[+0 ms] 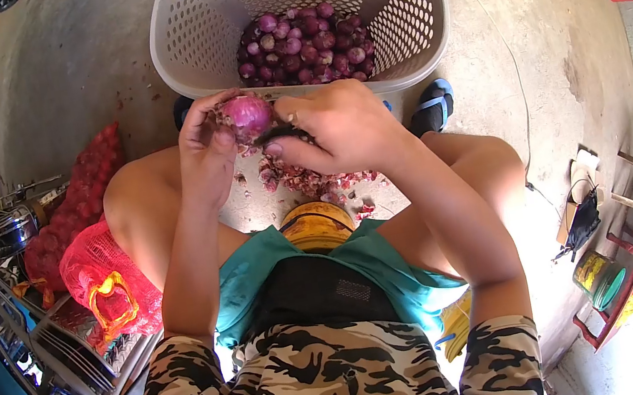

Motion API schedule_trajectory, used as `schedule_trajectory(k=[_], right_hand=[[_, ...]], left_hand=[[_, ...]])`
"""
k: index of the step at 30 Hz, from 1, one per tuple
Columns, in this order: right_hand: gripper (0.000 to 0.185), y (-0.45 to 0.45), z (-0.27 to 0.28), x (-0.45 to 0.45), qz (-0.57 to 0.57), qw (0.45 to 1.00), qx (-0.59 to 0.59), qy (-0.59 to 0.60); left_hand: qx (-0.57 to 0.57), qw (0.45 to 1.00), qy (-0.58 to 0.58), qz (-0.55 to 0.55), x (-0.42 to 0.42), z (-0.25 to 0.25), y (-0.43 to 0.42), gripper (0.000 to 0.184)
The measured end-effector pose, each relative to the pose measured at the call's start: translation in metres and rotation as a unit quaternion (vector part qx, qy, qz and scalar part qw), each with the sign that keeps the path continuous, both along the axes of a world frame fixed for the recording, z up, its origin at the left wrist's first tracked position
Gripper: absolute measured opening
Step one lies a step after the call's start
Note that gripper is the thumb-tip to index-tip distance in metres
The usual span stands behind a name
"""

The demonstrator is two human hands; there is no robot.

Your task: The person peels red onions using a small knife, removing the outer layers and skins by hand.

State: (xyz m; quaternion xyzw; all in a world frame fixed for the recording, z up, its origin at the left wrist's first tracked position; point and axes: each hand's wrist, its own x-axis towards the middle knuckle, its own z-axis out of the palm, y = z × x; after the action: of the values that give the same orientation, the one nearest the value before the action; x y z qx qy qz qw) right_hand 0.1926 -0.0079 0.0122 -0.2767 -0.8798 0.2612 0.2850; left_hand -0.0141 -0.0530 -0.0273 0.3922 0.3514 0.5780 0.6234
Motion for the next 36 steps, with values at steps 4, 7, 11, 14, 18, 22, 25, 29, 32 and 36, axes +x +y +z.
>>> schedule_trajectory(k=[4, 7, 11, 14, 18, 22, 25, 29, 32, 36], right_hand=[[0.041, 0.001, 0.005, 0.002, -0.024, 0.999, -0.021, 0.019], [0.043, -0.001, 0.008, 0.001, -0.061, 0.997, -0.04, -0.027], [0.039, -0.004, 0.004, -0.006, -0.084, 0.995, -0.053, -0.025], [0.034, -0.007, 0.001, -0.011, -0.104, 0.993, -0.039, -0.026], [0.029, -0.008, -0.002, -0.013, -0.119, 0.991, -0.054, 0.0], [0.026, -0.005, -0.011, -0.011, -0.126, 0.988, -0.086, 0.025], [0.026, -0.009, -0.003, -0.014, -0.133, 0.983, -0.12, 0.051], [0.025, -0.013, -0.007, -0.018, -0.076, 0.982, -0.141, 0.104], [0.025, -0.015, -0.001, -0.012, -0.028, 0.978, -0.198, 0.065], [0.027, -0.017, -0.006, -0.012, -0.025, 0.964, -0.24, 0.11]], left_hand=[[-0.014, 1.0, -0.007, -0.001, -0.001, 0.0, 0.0, 0.048], [-0.001, 1.0, 0.014, 0.001, 0.0, -0.001, -0.001, 0.052], [0.009, 0.999, 0.034, -0.002, 0.004, 0.003, -0.001, 0.056], [-0.002, 1.0, 0.005, -0.005, 0.003, -0.001, -0.001, 0.049], [0.005, 1.0, 0.005, -0.009, 0.006, 0.006, 0.0, 0.054], [-0.001, 0.999, 0.037, 0.003, 0.012, 0.018, 0.001, 0.059], [0.019, 0.995, 0.093, 0.04, 0.013, 0.013, 0.0, 0.06], [0.041, 0.987, 0.131, 0.079, 0.014, 0.016, 0.0, 0.058], [0.036, 0.985, 0.148, 0.082, 0.014, 0.018, -0.002, 0.055], [0.047, 0.978, 0.191, 0.074, 0.017, 0.02, -0.004, 0.054]])
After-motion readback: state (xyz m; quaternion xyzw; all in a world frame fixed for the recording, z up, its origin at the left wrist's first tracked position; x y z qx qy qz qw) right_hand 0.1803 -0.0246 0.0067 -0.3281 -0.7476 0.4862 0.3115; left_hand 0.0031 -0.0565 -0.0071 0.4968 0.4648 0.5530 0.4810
